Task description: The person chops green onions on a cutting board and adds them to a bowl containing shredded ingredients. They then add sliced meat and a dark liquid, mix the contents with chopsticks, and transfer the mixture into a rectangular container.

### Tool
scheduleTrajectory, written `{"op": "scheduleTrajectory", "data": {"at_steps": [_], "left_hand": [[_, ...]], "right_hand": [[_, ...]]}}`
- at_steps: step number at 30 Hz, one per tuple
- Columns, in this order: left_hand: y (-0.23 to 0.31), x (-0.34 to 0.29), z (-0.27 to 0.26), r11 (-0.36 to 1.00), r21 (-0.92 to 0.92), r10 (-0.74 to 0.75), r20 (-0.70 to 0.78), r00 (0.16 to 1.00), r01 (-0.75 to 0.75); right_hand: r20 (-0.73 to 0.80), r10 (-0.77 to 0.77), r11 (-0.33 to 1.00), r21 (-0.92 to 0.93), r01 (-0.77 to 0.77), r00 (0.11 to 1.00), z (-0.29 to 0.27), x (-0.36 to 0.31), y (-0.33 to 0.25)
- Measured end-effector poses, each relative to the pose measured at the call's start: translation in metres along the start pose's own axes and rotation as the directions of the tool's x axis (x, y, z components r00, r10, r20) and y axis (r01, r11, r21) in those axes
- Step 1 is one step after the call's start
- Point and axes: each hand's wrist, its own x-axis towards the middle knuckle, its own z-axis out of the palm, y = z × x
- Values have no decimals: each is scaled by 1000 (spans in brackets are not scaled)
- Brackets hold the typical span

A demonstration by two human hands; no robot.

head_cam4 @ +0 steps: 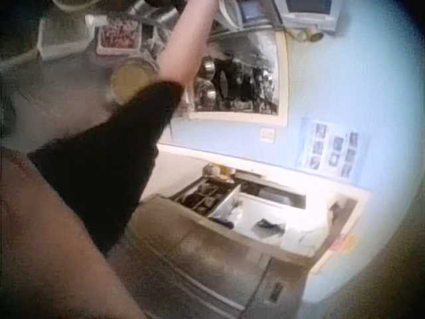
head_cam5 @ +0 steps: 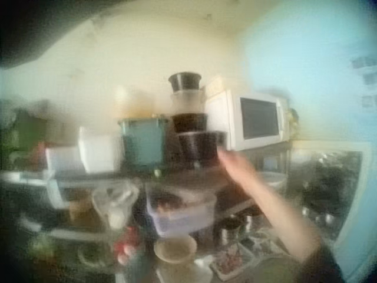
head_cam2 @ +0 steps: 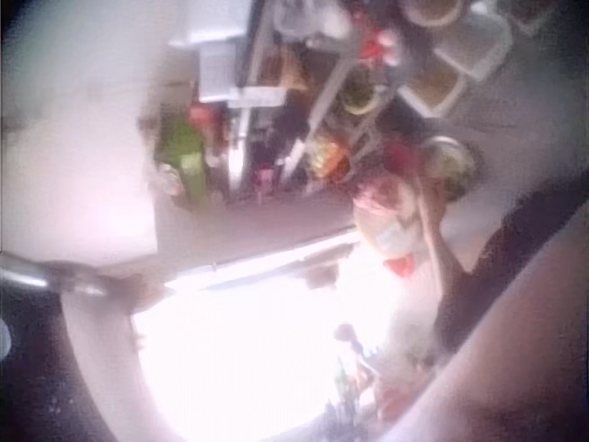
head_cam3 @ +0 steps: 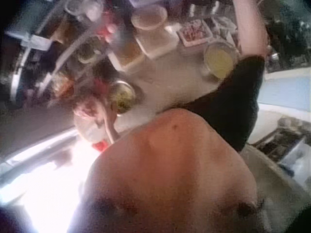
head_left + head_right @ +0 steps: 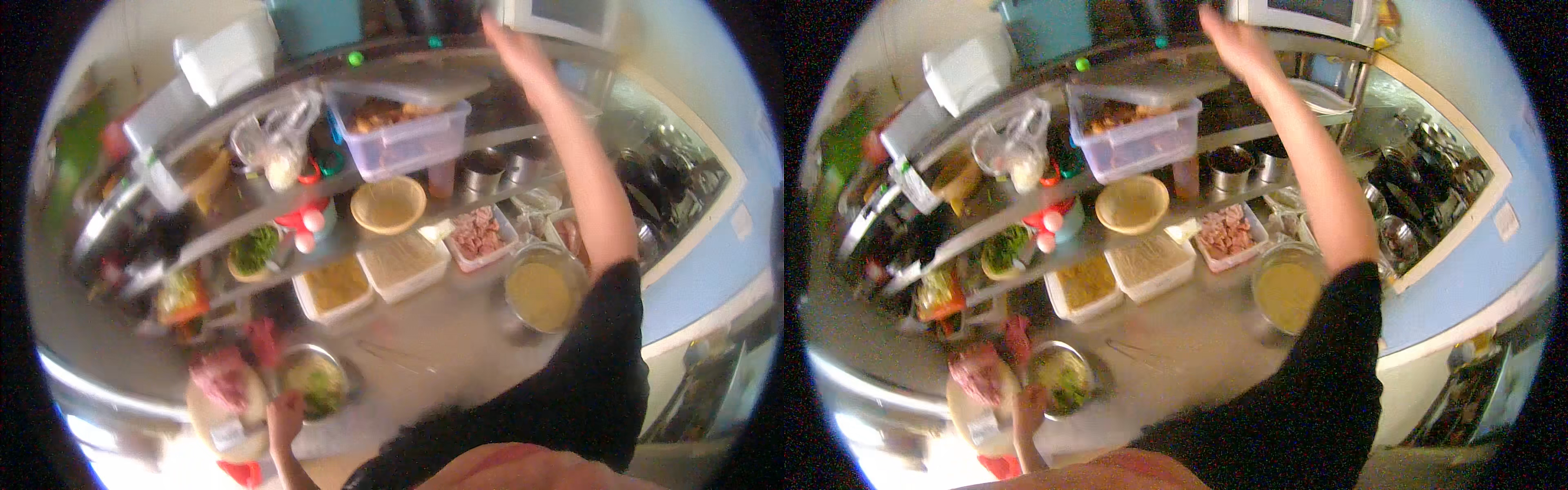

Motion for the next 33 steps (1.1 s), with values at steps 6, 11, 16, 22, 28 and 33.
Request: {"op": "scheduleTrajectory", "data": {"at_steps": [6,11,16,22,28,33], "left_hand": [[78,-56,39,997,-70,-10,38,999,12],[87,-75,47,988,-124,-80,97,992,92],[109,-62,41,834,-548,19,135,991,59],[147,-51,85,-188,-969,220,116,969,159],[72,-84,88,-237,-906,-161,393,906,351],[13,-68,98,-4,-978,-213,205,955,209]], "right_hand": [[-191,232,876,468,-119,954,50,149,13],[-154,333,535,844,-51,930,22,137,5],[-52,260,601,790,-119,964,-27,5,8],[392,593,674,238,-700,704,37,-280,26],[865,421,302,151,-941,273,125,-455,23],[972,220,7,-85,-996,-82,158,-462,23]]}}
